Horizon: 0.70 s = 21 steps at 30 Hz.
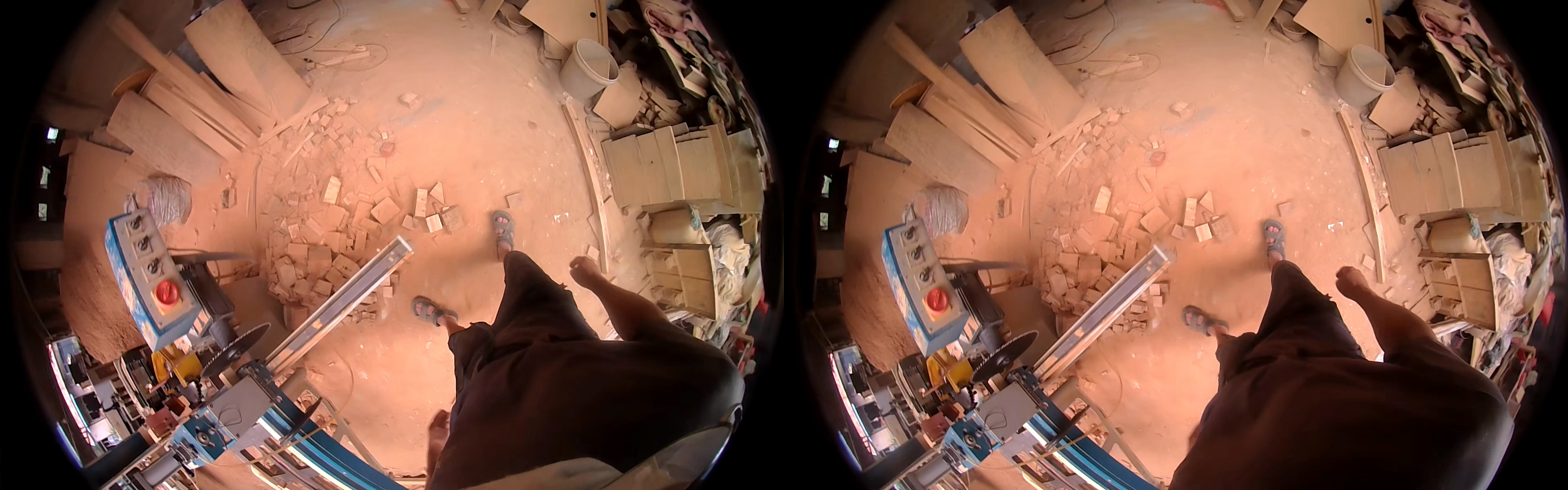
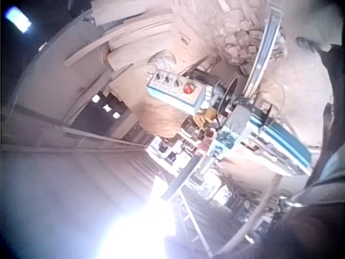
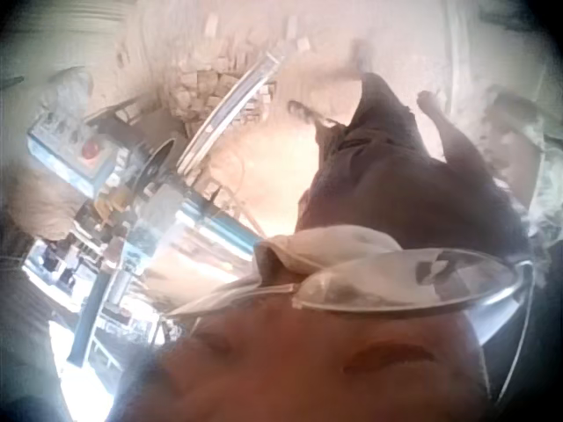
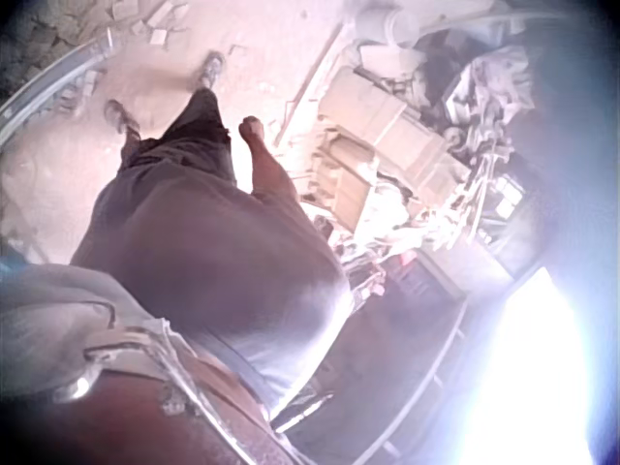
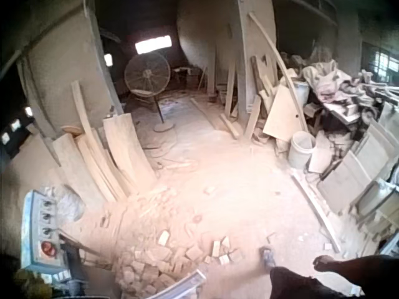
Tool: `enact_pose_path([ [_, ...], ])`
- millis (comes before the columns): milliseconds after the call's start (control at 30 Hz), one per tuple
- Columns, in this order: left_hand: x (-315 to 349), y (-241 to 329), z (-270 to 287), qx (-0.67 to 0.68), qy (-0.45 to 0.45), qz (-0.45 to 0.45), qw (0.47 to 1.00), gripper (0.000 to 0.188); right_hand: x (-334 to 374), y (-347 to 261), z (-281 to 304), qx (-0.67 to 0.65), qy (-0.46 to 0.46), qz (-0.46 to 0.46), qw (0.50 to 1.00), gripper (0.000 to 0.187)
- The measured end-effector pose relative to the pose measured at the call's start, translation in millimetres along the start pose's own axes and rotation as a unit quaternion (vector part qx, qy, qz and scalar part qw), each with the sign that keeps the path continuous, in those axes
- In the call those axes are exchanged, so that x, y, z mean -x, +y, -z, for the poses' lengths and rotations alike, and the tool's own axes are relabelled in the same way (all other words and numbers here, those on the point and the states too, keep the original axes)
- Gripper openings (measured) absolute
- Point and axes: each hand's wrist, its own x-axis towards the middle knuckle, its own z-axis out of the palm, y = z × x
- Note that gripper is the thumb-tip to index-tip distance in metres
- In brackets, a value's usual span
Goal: The person adjusts the circular saw blade on a woodworking machine. They remove the blade, place a washer on the arbor, reinsert the blade, and tighten the nut using a wrench. The person then moves the machine's carriage and adjusts a hose.
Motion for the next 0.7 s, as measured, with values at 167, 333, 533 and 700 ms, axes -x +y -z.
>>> enact_pose_path([
  [167,54.4,29.5,-128.2,-0.060,0.003,-0.060,0.996,0.041,-35.5,87.8,8.8,-0.045,-0.094,-0.010,0.994,0.027],
  [333,138.0,63.7,-201.8,-0.100,-0.009,-0.095,0.990,0.040,-98.4,108.9,49.6,-0.089,-0.046,0.055,0.993,0.033],
  [533,222.9,83.6,-249.6,-0.122,-0.035,-0.120,0.985,0.038,-164.2,73.5,122.0,-0.408,-0.062,-0.004,0.911,0.035],
  [700,254.3,113.5,-256.1,-0.187,-0.115,-0.171,0.960,0.037,-170.7,102.2,102.4,-0.419,-0.097,-0.064,0.900,0.034],
])
